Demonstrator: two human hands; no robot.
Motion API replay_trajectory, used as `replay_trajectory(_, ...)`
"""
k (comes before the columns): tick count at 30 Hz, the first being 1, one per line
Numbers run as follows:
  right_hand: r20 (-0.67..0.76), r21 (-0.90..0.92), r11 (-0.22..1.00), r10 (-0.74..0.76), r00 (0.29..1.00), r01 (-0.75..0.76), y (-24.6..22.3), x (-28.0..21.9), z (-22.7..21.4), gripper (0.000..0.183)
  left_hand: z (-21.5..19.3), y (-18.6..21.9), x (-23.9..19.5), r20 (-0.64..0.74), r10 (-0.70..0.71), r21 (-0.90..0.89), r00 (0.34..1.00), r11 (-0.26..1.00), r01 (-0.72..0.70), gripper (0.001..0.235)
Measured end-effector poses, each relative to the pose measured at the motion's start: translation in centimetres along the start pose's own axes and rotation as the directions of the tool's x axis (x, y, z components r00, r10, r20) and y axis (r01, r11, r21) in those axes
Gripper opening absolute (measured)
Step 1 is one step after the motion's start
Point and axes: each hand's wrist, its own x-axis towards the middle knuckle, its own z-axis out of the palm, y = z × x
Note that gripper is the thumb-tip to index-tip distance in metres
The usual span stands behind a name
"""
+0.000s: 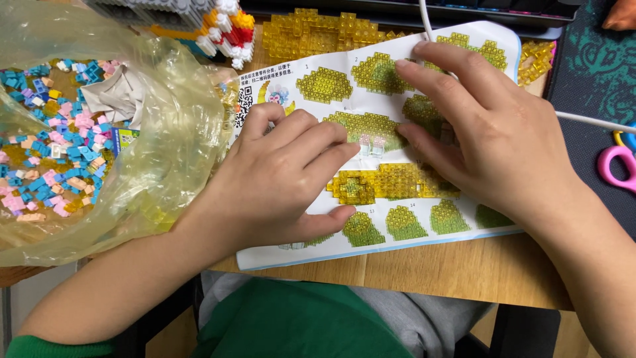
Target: The person assembles small, translucent yellow plastic bricks by hand, following a printed instruction sheet. They pick pieces from a plastic bag, connect them to a growing structure, and occasionally compare the assembly to the diagrams.
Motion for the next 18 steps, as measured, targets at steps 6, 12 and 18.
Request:
replay_trajectory(6, -0.087, 0.045, 0.998, -0.033, 0.996, 0.037, 1.0, -0.9, 0.0, 0.022, 0.1, -0.1, 0.0, -0.01, 0.002, -0.011, 1.0, 1.0, -0.002, 0.053)
replay_trajectory(12, -0.031, 0.036, 0.995, -0.097, 0.995, 0.098, 1.9, -1.4, 0.1, 0.029, 0.0, -0.3, 0.0, -0.034, 0.017, -0.014, 0.999, 1.0, -0.017, 0.039)
replay_trajectory(18, -0.03, 0.086, 0.993, -0.082, 0.996, 0.084, 1.3, -1.3, -0.6, 0.04, 0.2, -0.8, -0.2, -0.074, 0.067, 0.002, 0.995, 0.998, -0.067, 0.036)
